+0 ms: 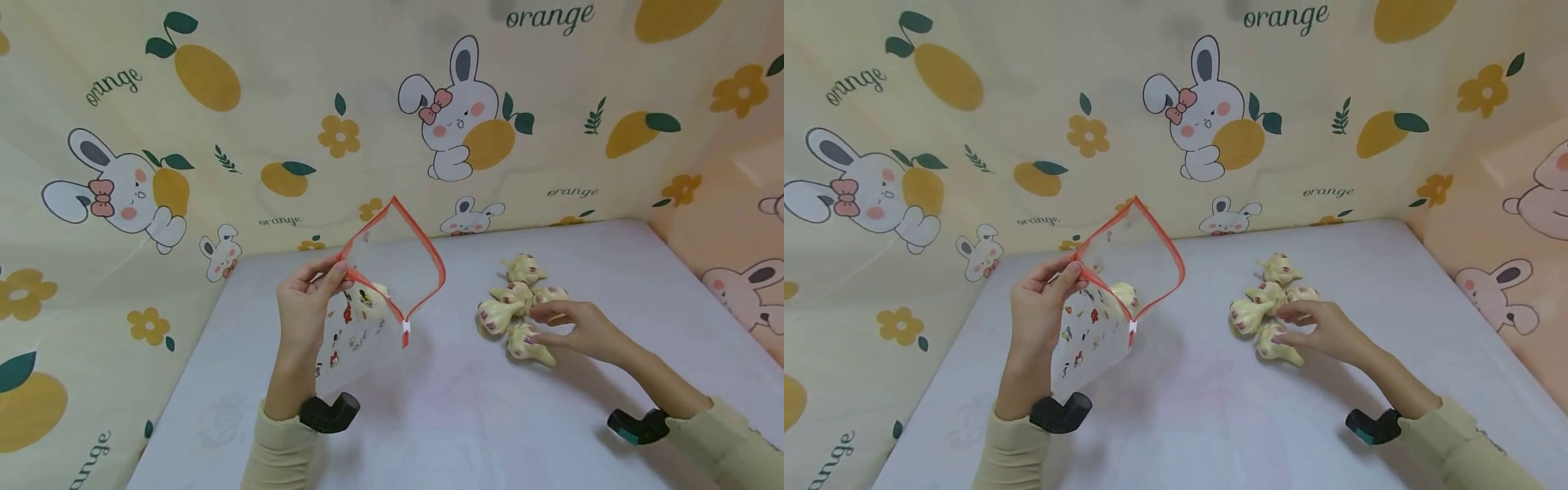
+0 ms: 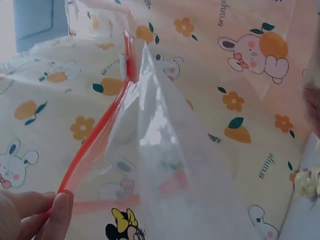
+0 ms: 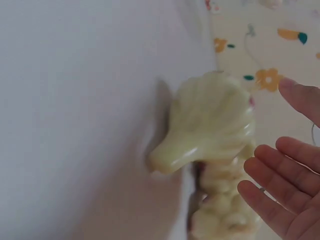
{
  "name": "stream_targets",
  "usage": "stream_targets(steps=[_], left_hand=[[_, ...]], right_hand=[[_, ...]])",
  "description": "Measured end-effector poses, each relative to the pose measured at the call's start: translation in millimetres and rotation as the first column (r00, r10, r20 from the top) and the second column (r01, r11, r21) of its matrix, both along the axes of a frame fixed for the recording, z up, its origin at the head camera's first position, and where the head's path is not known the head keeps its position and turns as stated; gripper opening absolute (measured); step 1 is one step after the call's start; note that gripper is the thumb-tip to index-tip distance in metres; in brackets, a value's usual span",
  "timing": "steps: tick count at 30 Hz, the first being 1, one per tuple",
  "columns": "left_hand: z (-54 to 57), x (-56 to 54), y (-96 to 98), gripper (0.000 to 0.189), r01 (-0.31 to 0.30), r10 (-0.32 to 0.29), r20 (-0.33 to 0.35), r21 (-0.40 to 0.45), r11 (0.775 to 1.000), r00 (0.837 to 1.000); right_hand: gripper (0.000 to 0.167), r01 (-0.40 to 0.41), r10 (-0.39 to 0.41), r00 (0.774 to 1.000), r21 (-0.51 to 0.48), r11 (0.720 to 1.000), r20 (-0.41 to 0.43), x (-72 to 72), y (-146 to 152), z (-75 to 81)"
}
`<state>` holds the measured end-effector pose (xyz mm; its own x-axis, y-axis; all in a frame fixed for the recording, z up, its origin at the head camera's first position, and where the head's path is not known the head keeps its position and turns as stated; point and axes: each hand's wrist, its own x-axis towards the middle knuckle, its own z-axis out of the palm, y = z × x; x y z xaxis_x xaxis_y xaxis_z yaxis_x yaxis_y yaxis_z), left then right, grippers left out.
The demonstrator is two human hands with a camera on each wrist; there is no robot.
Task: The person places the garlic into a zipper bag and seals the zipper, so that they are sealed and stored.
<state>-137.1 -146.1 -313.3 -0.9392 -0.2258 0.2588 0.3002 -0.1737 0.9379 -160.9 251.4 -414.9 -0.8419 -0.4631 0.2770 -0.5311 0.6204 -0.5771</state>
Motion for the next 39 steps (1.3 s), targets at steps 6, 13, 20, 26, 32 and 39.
stream_targets(steps=[6,13,20,26,32,39], left_hand=[[-5.2,-1.1,-2.7,0.016,0.007,-0.008,0.039,0.012,1.000,0.999],[-6.7,-3.3,-2.5,0.023,0.007,-0.007,-0.016,-0.005,1.000,1.000],[-0.3,-0.7,1.0,0.026,0.005,-0.003,0.040,-0.027,1.000,0.999],[1.0,-0.6,1.6,0.023,-0.003,0.003,0.045,-0.017,1.000,0.999],[0.3,2.1,1.6,0.014,0.006,-0.007,0.035,0.011,1.000,0.999],[-4.0,3.8,1.6,0.015,-0.003,0.001,0.048,0.042,0.999,0.999]], right_hand=[[0.048,0.001,-0.001,1.000,0.009,1.000,0.010,4.8,10,-13.6],[0.045,0.020,-0.021,0.999,-0.025,0.999,-0.029,6.6,10,-17.2],[0.050,0.021,-0.021,1.000,-0.015,1.000,0.020,8.5,8,-25.1],[0.058,0.011,-0.012,1.000,-0.021,1.000,-0.005,6.1,4,-30.0],[0.068,0.019,-0.016,0.998,-0.039,0.999,0.064,3.9,-2,-33.7],[0.063,0.038,-0.036,0.990,-0.012,0.999,0.136,1.9,-5,-33.9]])
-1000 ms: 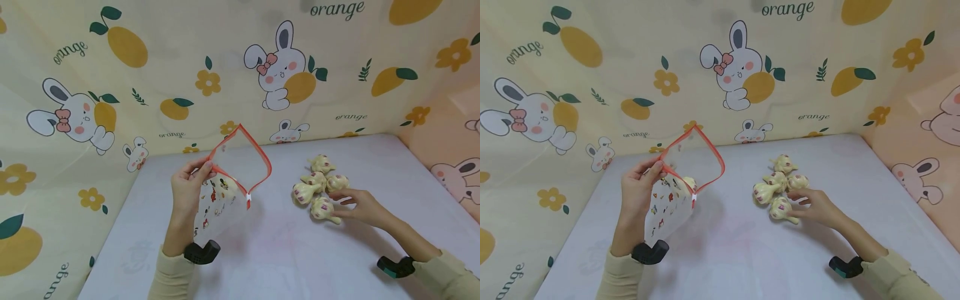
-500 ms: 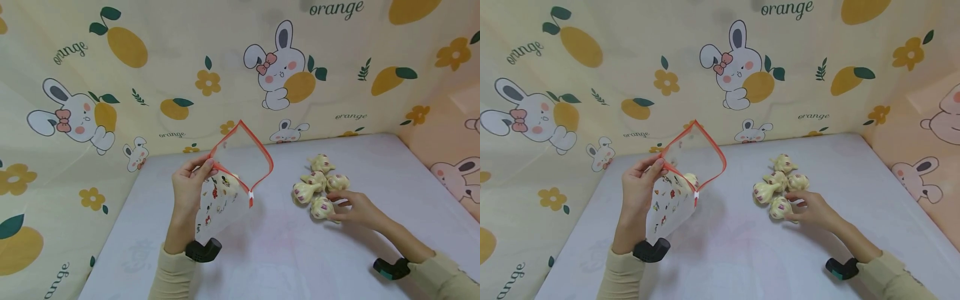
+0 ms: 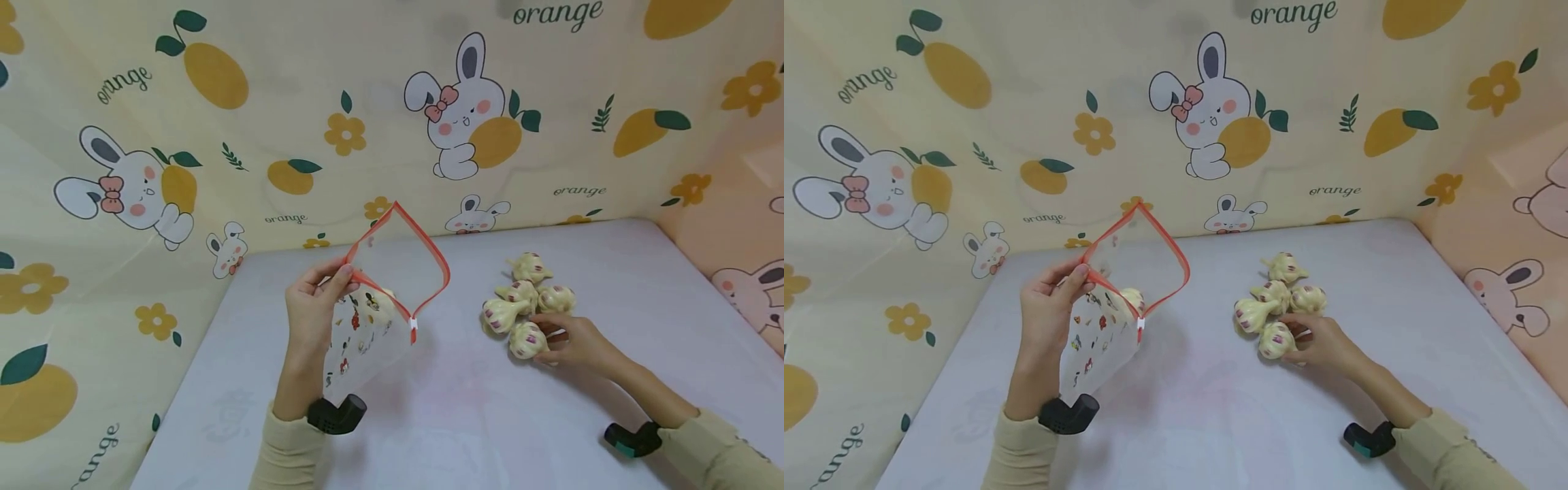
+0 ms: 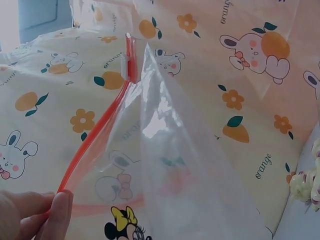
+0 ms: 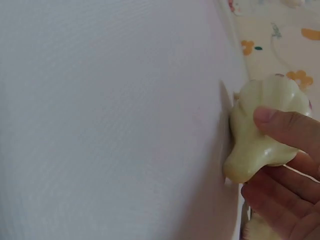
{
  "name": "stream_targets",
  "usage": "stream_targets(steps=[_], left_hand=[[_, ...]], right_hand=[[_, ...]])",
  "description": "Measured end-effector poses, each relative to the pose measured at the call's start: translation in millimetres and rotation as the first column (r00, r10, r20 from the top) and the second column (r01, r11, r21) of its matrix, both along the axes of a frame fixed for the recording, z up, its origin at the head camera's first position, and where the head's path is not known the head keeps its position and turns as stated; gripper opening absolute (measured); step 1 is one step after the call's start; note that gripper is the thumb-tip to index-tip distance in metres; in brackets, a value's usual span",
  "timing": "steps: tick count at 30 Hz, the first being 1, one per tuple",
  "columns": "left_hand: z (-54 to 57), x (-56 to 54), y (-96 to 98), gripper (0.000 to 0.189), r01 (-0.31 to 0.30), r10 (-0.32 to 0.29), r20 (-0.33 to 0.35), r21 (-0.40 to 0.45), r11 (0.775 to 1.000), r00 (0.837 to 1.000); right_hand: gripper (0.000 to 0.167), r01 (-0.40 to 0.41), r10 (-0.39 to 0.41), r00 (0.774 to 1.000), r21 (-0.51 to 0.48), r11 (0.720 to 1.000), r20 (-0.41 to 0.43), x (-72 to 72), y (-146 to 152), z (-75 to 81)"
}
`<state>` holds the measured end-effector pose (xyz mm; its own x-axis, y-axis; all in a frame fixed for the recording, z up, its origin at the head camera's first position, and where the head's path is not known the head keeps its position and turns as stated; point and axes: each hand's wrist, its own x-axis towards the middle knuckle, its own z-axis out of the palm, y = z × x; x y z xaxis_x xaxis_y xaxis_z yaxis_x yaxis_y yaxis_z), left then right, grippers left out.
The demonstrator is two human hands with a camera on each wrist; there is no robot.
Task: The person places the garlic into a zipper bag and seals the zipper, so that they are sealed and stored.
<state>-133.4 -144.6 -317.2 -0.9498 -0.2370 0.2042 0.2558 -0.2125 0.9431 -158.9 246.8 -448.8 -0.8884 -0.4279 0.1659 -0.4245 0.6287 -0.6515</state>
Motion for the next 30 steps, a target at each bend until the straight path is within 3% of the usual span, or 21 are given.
stream_targets(steps=[11,18,30], left_hand=[[-12.0,2.1,0.2,0.015,-0.018,0.018,0.031,0.015,1.000,0.999],[-16.2,3.2,2.3,0.013,-0.028,0.026,0.047,0.047,0.999,0.999],[-18.9,2.1,4.0,0.014,-0.025,0.023,0.041,0.049,0.998,0.999]], right_hand=[[0.058,0.014,-0.014,1.000,0.005,1.000,-0.013,-0.7,2,-2.5],[0.061,0.060,-0.061,0.997,0.021,0.998,0.051,2.2,4,7.5],[0.058,0.014,-0.015,0.999,-0.045,0.999,-0.040,-3.5,7,14.3]])
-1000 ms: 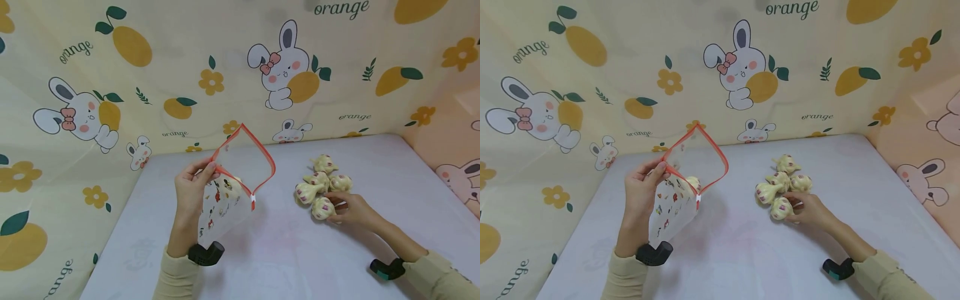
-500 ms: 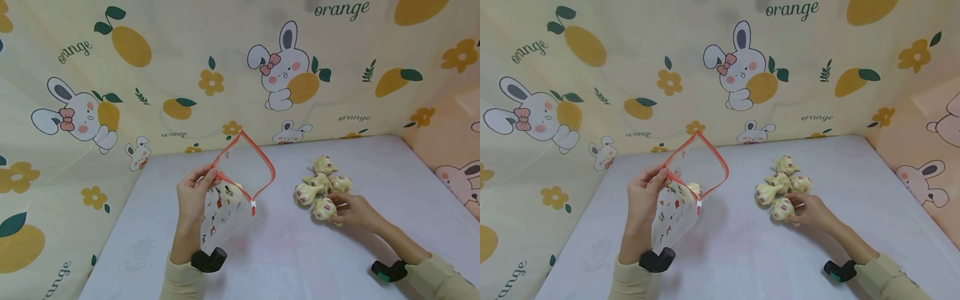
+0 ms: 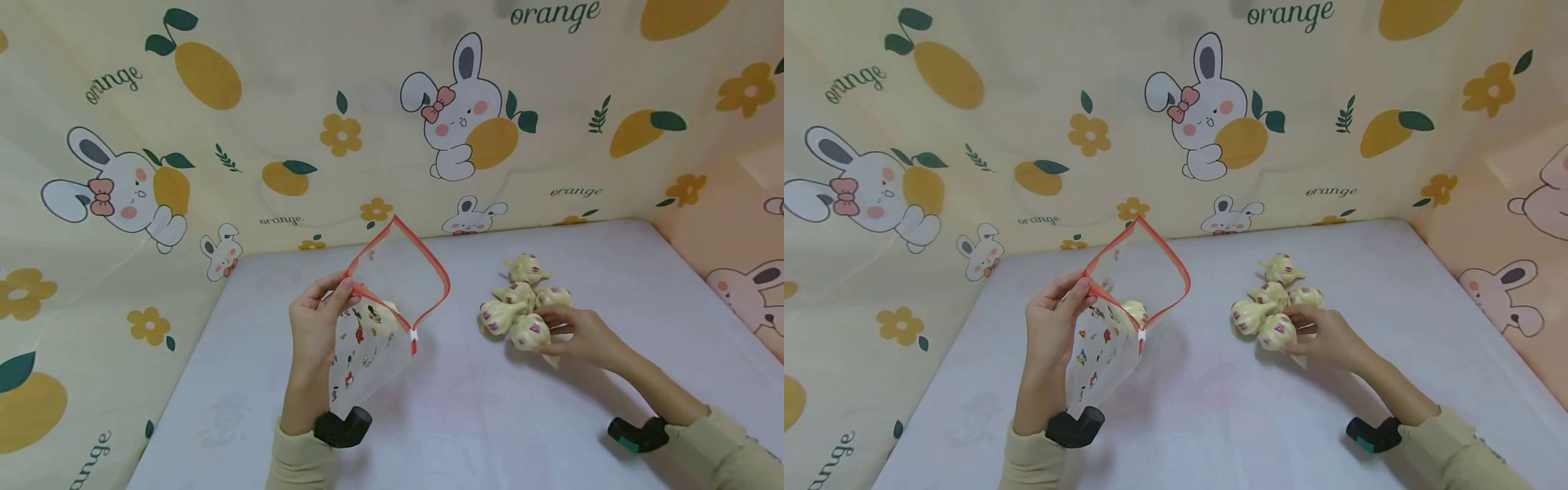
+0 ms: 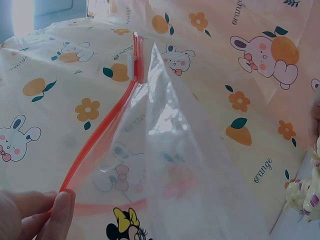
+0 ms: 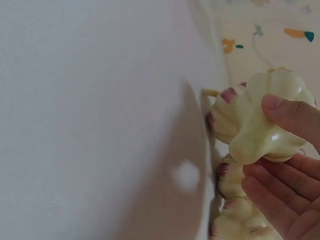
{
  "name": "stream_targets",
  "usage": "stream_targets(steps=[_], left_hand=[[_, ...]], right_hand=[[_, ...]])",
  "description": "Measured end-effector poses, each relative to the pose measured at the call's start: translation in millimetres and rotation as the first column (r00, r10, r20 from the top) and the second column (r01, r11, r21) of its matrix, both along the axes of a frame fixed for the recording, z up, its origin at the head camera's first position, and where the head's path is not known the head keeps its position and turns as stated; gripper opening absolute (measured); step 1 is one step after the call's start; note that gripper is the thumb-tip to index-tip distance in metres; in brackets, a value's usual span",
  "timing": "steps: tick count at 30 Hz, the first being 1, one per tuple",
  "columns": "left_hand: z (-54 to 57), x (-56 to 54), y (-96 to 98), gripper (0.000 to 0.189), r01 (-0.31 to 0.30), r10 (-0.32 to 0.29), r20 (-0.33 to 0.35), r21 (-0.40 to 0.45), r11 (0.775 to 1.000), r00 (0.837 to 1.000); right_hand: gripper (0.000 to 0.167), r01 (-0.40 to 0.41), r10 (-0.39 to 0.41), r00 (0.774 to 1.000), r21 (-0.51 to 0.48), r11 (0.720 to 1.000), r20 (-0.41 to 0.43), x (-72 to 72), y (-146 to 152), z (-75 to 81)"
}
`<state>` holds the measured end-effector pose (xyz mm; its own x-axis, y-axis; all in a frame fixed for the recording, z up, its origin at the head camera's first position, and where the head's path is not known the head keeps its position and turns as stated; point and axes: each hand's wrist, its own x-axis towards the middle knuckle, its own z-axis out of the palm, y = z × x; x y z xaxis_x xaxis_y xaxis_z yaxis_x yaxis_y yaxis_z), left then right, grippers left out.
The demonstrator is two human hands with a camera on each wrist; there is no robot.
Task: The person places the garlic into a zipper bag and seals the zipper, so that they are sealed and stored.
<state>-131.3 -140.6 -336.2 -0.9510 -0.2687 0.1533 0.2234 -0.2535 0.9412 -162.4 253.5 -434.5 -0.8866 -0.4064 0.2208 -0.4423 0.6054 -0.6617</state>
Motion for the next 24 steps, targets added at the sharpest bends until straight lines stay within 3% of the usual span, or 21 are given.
stream_targets(steps=[9,24], left_hand=[[-0.7,1.8,-0.7,0.013,0.000,0.000,-0.004,-0.001,1.000,1.000],[1.7,2.4,-1.3,0.014,0.003,-0.003,0.009,0.004,1.000,1.000]], right_hand=[[0.058,-0.038,0.036,0.994,-0.023,0.999,-0.107,-5.5,-4,10.6],[0.053,-0.031,0.027,0.994,-0.034,0.999,-0.109,-12.8,-14,33.7]])
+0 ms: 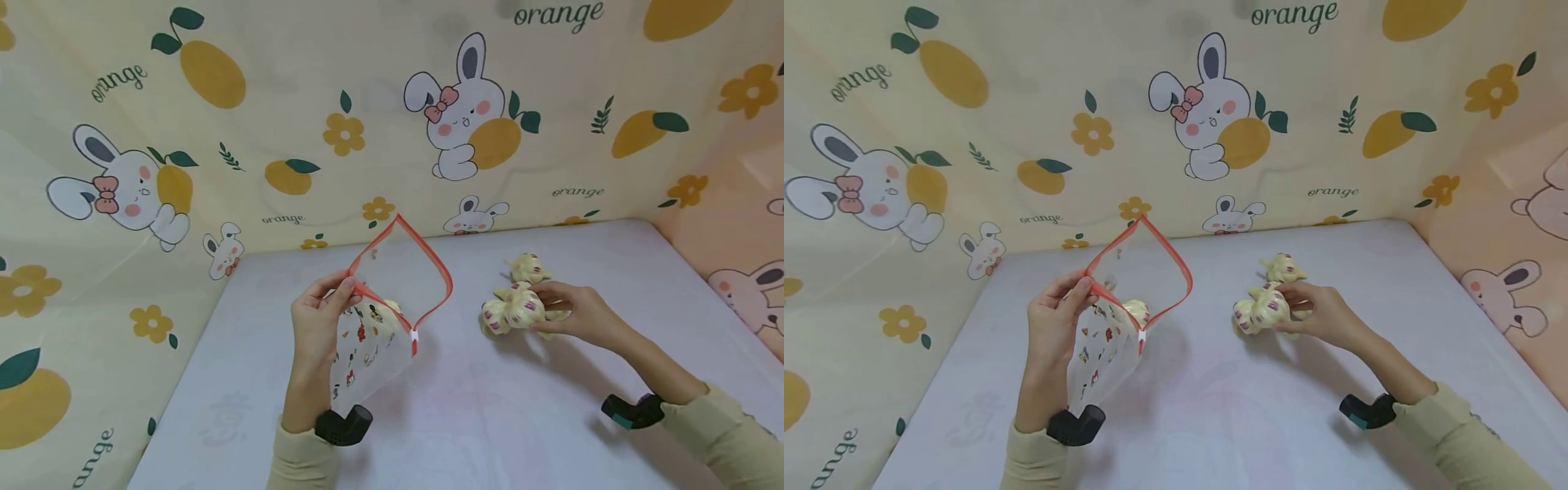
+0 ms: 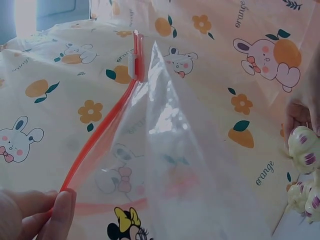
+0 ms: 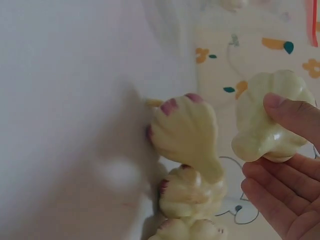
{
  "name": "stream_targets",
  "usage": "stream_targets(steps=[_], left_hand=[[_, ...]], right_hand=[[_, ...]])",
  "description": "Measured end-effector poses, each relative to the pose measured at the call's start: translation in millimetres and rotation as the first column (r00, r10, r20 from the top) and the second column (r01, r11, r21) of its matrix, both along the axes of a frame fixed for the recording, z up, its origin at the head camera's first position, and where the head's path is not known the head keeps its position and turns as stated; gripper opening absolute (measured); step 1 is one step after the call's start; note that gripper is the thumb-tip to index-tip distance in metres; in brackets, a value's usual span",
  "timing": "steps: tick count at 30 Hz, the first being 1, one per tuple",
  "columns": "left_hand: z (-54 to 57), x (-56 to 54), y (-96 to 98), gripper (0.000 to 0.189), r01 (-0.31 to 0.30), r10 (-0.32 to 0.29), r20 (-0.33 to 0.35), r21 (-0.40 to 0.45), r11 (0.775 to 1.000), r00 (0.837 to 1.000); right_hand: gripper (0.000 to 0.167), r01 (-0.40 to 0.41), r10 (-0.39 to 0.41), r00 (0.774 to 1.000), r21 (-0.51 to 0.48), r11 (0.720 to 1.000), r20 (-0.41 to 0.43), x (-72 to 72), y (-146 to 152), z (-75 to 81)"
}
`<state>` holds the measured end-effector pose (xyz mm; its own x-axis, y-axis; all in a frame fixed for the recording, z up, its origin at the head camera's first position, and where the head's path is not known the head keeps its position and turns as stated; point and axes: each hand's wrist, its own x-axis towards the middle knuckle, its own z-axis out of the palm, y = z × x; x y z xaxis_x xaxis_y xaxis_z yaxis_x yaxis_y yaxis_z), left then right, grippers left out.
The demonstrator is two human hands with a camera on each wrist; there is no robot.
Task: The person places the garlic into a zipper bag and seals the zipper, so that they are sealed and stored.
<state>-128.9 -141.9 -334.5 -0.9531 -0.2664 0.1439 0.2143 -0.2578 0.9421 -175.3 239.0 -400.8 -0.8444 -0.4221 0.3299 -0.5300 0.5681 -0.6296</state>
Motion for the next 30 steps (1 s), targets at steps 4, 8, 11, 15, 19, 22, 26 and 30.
stream_targets(steps=[4,8,11,15,19,22,26,30], left_hand=[[-0.4,-0.6,-0.1,0.014,-0.001,0.001,0.000,0.000,1.000,1.000],[-0.4,-0.4,-0.6,0.016,-0.001,0.001,-0.002,0.007,1.000,1.000],[-0.4,-0.1,-0.8,0.017,0.001,-0.001,-0.009,0.011,1.000,1.000],[-0.7,-0.3,-1.0,0.018,0.002,-0.001,-0.018,0.012,1.000,1.000],[-0.8,-0.7,-0.5,0.019,0.006,-0.005,-0.027,0.020,1.000,1.000],[-1.1,-0.3,-0.3,0.018,0.011,-0.011,-0.036,0.020,1.000,0.999],[-1.6,0.4,-0.6,0.017,0.023,-0.023,-0.051,0.002,1.000,0.998],[-2.2,0.5,-1.3,0.015,0.028,-0.029,-0.047,-0.021,0.999,0.998]], right_hand=[[0.054,0.003,-0.003,1.000,-0.004,1.000,0.017,-1.0,-2,4.1],[0.055,-0.012,0.012,1.000,-0.010,1.000,-0.003,-2.3,-4,9.1],[0.054,-0.020,0.020,0.999,-0.004,1.000,-0.026,-3.7,-5,13.8],[0.054,-0.015,0.015,0.999,0.001,1.000,-0.032,-5.2,-7,20.9],[0.054,-0.013,0.013,0.999,-0.010,1.000,-0.038,-6.0,-10,28.5],[0.054,-0.020,0.019,0.998,-0.021,1.000,-0.061,-6.9,-14,33.4],[0.055,-0.038,0.034,0.996,-0.040,0.998,-0.077,-8.3,-19,39.7],[0.056,-0.044,0.041,0.996,-0.047,0.998,-0.074,-8.9,-22,46.1]])
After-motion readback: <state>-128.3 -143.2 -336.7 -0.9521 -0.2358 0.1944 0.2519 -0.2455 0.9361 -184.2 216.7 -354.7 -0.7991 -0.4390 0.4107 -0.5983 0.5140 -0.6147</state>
